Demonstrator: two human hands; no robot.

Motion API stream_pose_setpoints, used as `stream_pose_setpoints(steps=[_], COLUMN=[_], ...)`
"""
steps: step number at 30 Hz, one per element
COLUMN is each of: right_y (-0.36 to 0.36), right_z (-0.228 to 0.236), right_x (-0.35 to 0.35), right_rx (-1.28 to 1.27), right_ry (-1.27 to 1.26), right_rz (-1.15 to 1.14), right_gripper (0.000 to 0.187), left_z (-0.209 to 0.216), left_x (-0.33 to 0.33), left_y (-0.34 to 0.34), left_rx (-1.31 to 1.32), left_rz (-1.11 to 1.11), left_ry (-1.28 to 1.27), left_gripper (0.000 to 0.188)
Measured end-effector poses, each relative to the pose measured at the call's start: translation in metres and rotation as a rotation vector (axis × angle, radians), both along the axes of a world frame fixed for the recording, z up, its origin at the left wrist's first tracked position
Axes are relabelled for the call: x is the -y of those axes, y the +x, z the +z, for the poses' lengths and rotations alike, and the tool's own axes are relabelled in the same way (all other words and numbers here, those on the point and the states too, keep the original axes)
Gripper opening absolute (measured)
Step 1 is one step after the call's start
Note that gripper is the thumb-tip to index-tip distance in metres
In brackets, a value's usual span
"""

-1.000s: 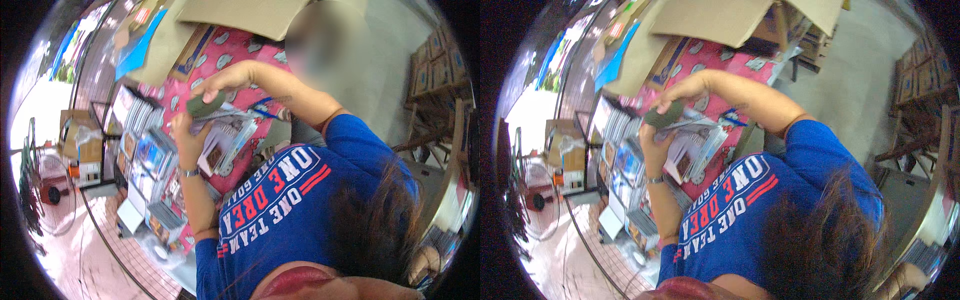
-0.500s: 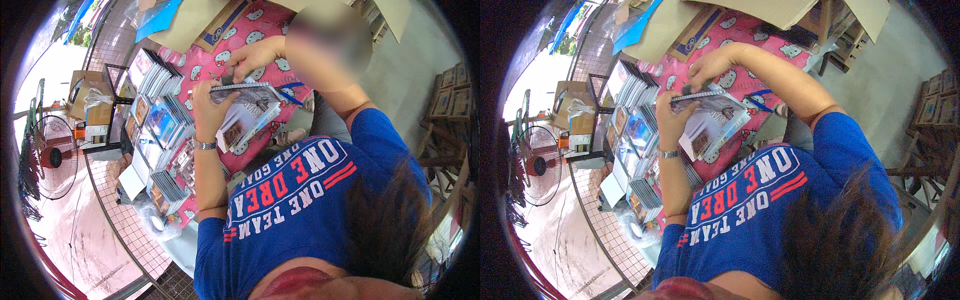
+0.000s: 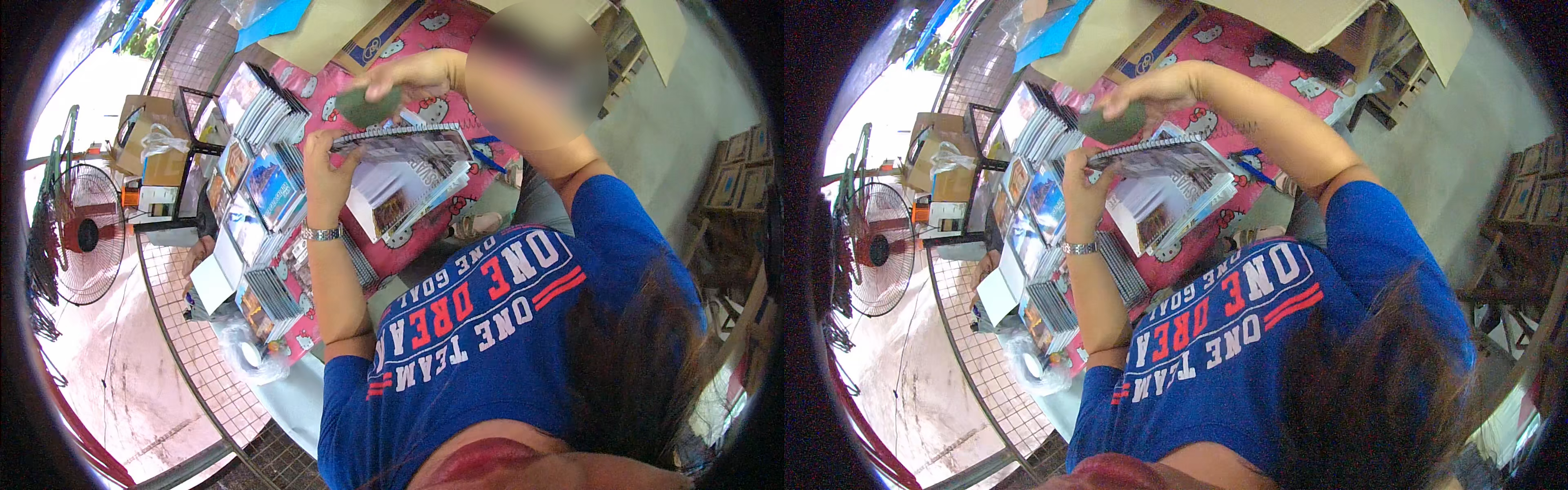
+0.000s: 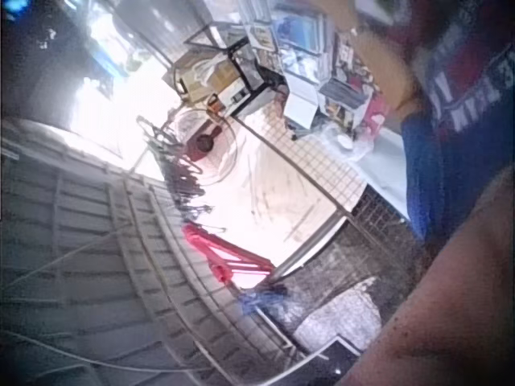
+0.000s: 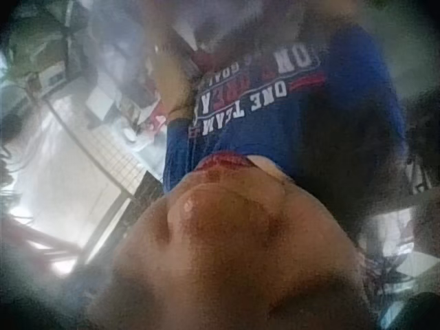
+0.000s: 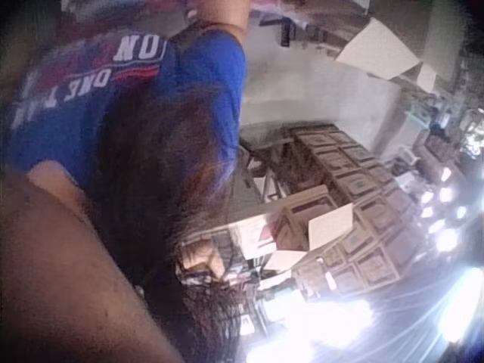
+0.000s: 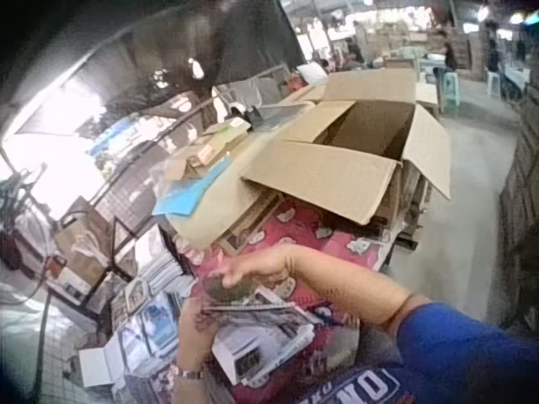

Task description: The person places printed pages onto the wire spirals of several calendars and uses a tool to crimp the ends of the wires.

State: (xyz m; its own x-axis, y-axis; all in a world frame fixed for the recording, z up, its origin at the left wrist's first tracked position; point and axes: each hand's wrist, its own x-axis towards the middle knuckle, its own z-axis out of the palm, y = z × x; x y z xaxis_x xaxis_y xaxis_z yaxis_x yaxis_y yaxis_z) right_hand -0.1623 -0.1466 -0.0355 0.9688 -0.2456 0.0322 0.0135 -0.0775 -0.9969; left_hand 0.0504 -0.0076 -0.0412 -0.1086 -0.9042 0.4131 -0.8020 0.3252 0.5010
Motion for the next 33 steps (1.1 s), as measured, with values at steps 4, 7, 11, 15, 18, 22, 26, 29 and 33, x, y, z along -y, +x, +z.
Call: stream_pose_setpoints(steps=[4, 7, 11, 15, 18, 22, 26, 29, 33], right_y=[0.013, 0.009, 0.025, 0.019, 0.029, 0.024, 0.007, -0.04, -0.073], right_z=[0.002, -0.001, 0.002, -0.011, -0.003, -0.021, -0.097, -0.172, -0.218], right_x=[0.004, 0.006, 0.008, 0.002, 0.011, -0.003, 0.071, 0.042, -0.032], right_rx=[-0.097, 0.151, -0.142, -0.056, -0.146, -0.035, -0.682, -0.69, -0.351], right_ry=[0.027, 0.368, -0.04, 0.128, -0.09, 0.07, -0.483, -0.727, -0.945], right_rz=[0.02, 0.129, 0.027, -0.049, 0.044, -0.046, -0.248, -0.61, -1.038], right_gripper=[0.064, 0.066, 0.07, 0.068, 0.064, 0.052, 0.064, 0.071, 0.072], left_z=[-0.001, -0.006, -0.009, -0.001, -0.011, -0.003, -0.003, -0.009, -0.014], left_x=[0.001, 0.001, 0.002, 0.004, 0.002, -0.006, -0.001, -0.01, -0.021], left_y=[0.001, 0.006, 0.009, 0.001, 0.011, 0.004, 0.003, 0.011, -0.001], left_rx=[-0.106, -0.225, -0.257, -0.268, -0.305, -0.337, -0.541, -0.699, -0.775], left_rz=[0.006, 0.006, -0.019, 0.036, 0.017, 0.112, 0.112, 0.164, 0.315], left_ry=[0.085, 0.139, 0.127, 0.233, 0.175, 0.242, 0.268, 0.254, 0.147], left_gripper=[0.034, 0.031, 0.028, 0.026, 0.024, 0.02, 0.019, 0.021, 0.02])
